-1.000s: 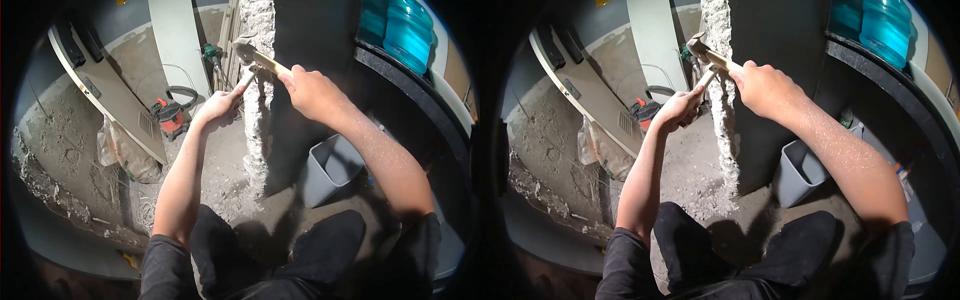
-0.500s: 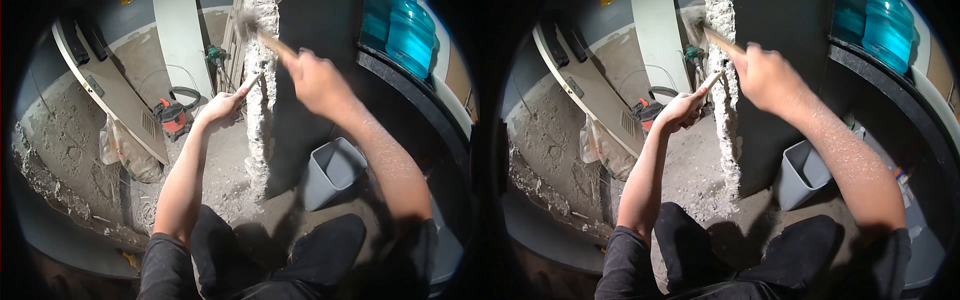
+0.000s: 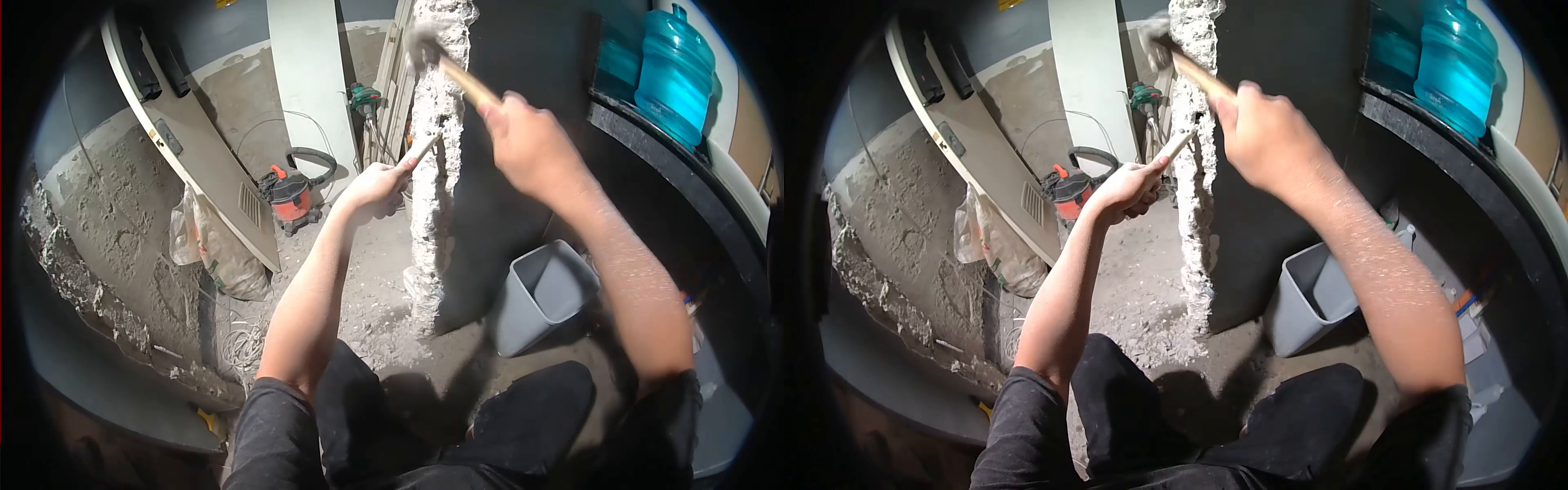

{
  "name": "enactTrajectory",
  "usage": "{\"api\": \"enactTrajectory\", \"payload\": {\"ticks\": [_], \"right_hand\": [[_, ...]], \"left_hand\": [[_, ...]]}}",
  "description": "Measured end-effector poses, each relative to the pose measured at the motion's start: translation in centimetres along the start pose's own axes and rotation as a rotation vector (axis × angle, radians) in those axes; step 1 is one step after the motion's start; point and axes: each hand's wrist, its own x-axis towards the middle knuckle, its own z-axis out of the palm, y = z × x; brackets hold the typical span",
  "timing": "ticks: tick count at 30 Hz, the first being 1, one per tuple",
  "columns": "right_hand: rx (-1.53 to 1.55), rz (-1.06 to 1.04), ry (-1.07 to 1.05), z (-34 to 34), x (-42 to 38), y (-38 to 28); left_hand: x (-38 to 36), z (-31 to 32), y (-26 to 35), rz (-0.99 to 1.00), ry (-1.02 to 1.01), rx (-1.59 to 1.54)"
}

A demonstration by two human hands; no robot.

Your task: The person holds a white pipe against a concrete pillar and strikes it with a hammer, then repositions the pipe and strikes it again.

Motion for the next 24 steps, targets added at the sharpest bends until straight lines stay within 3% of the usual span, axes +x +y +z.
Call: {"api": "enactTrajectory", "payload": {"ticks": [2,3,4,6,10,12,13,14,16,18,20,22,23,24], "right_hand": [[-0.157,0.051,-0.265,2.9,-1.4,2.6],[-0.152,0.11,-0.337,2.8,-2.3,2.3],[-0.147,0.164,-0.407,2.7,-3.2,1.8],[-0.142,0.186,-0.403,2.7,-4.9,1.1],[0.076,0.125,-0.203,3.5,-8.3,2.1],[0.241,0.125,0.03,5.8,-10.8,3.3],[0.402,0.151,0.023,5.6,-11.6,2.9],[0.376,0.122,0.086,6.9,-12.7,3.9],[0.548,0.24,0.188,10.5,-15.6,4.7],[0.683,0.093,0.218,12.8,-17.1,5.7],[0.496,0.147,0.286,15.2,-19.4,6.1],[0.081,-0.075,0.375,19.0,-22.4,7.7],[0.104,-0.094,0.377,19.6,-23.2,7.7],[0.467,0.047,0.376,19.5,-22.6,7.3]], "left_hand": [[-0.1,0.2,-0.3,0.039,0.014,0.074],[0.2,-0.1,-0.8,-0.056,-0.007,0.111],[-1.1,0.5,-0.5,-0.059,0.077,0.301],[-0.3,0.1,-4.2,0.029,0.002,0.042],[-0.2,0.9,-11.0,0.055,-0.038,-0.514],[-0.1,2.0,-14.7,0.034,0.051,-0.916],[-0.3,2.7,-16.0,0.048,0.122,-0.951],[-0.5,3.4,-17.2,0.061,0.195,-0.987],[-0.7,4.3,-20.9,0.216,0.221,-0.738],[-0.7,5.5,-22.9,0.342,0.34,-0.483],[-1.1,6.4,-23.3,0.401,0.468,-0.163],[-1.5,7.0,-22.7,0.552,0.471,0.042],[-2.0,7.5,-22.2,0.592,0.463,0.065],[-2.2,8.0,-21.5,0.642,0.458,0.083]]}}
